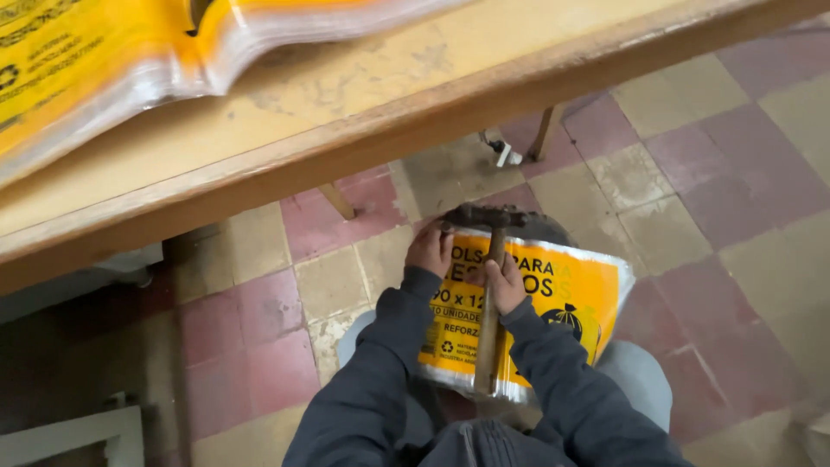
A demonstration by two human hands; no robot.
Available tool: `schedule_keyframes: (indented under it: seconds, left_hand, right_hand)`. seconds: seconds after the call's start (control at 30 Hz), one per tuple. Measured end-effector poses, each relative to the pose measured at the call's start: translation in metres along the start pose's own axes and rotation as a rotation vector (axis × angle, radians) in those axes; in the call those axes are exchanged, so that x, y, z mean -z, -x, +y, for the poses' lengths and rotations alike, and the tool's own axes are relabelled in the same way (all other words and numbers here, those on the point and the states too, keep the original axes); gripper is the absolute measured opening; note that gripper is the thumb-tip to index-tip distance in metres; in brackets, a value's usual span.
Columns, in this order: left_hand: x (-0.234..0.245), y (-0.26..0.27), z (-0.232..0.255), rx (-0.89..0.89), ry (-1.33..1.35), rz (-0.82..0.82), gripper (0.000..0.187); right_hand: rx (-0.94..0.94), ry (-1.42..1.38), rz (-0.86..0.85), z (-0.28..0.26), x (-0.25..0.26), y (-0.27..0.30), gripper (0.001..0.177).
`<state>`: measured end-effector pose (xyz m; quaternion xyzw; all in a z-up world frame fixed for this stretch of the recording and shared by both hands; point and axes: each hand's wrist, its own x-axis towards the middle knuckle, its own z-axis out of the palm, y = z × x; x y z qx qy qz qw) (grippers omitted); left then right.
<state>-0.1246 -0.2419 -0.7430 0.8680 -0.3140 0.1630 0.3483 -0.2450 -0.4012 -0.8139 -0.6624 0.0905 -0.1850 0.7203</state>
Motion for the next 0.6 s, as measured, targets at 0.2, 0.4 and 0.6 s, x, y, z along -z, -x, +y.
schedule_keyframes:
  seconds: [0.2, 0.4, 0.6]
  left_hand:
    - [0.004, -0.007, -0.003, -0.015, 0.028, -0.023, 0.036]
    - [0.024, -0.052, -0.014, 0.482, 0.591, 0.261, 0.041]
    - [-0.022, -0.032, -0.099, 0.487, -0.176, -0.004, 0.032]
  right_hand:
    - [0.042, -0.027, 0.021, -0.018, -0.008, 0.001, 0.021]
    - [-0.075, -0.024, 0.064, 0.016, -0.004, 0.004, 0.059]
    - [0.090, -0.056, 0.016, -0.005, -0.008, 0.002, 0.028]
